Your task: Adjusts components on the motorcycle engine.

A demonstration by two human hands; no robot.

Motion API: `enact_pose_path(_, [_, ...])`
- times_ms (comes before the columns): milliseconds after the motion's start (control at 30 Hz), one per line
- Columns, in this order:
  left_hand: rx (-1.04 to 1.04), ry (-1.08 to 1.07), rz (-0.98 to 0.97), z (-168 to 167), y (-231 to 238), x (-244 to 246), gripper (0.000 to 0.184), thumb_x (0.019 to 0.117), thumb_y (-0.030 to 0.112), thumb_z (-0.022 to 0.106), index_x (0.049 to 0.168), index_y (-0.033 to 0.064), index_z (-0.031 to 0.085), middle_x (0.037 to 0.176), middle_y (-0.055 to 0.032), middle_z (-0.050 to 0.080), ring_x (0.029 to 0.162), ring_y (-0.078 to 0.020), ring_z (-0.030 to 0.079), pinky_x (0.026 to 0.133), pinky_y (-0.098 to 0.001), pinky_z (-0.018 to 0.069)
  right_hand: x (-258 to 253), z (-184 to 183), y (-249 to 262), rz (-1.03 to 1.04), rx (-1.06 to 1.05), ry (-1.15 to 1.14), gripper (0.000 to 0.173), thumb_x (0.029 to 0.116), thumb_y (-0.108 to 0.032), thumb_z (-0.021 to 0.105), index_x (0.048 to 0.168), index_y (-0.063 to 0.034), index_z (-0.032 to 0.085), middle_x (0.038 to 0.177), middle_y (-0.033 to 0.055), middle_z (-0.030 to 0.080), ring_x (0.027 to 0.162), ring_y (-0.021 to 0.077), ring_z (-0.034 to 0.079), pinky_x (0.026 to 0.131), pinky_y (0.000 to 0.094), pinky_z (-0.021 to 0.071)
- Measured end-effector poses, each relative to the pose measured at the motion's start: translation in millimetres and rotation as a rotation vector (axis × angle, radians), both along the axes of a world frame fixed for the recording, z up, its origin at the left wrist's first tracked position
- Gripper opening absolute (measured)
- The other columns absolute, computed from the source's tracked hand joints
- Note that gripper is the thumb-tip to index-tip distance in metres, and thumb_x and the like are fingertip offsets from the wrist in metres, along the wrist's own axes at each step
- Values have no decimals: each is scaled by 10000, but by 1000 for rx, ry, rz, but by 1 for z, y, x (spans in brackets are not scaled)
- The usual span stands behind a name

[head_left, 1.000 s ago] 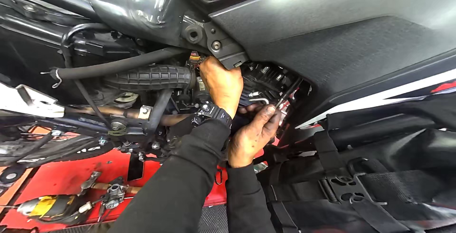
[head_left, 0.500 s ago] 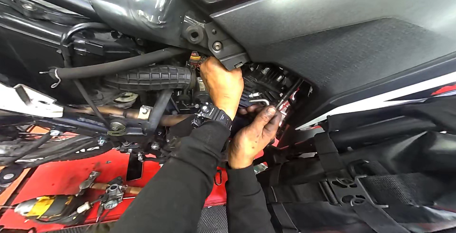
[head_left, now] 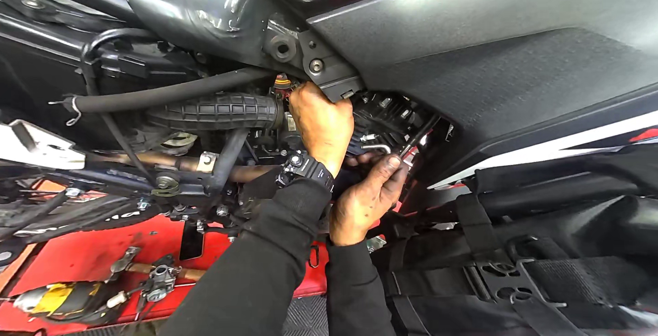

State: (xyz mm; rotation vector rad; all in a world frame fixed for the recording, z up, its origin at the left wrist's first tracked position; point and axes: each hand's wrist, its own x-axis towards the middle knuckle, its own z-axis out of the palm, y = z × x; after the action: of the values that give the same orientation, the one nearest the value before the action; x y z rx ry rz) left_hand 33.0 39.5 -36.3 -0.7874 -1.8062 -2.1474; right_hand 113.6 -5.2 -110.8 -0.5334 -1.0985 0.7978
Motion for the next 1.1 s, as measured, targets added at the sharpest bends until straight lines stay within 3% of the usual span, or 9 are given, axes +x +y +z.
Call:
enact_pose_path(600, [70, -24, -29, -2, 1, -1, 117, 733, 102, 732, 802, 90, 638, 714, -15, 665, 641, -111, 674, 623, -341, 580, -2, 0, 3, -20, 16, 3, 296, 1136, -312, 348, 1109, -126, 576, 934, 15, 641, 842, 147, 685, 780, 340, 618])
enact_pose_path(900, [46, -24, -22, 0, -3, 0, 172, 700, 80, 751, 836, 72, 647, 777, -33, 688, 776, -108, 697, 729, -336, 564, -2, 0, 3, -27, 28, 0, 301, 1137, -308, 341, 1109, -118, 573, 922, 21, 643, 837, 152, 685, 774, 335, 614])
enact_pose_path(1100, [42, -32, -26, 0, -3, 0, 127, 712, 101, 746, 776, 100, 636, 726, -10, 665, 709, -98, 678, 675, -333, 554, -2, 0, 4, -44, 30, 5, 311, 1138, -302, 343, 1100, -104, 580, 912, 31, 646, 825, 168, 689, 768, 355, 620])
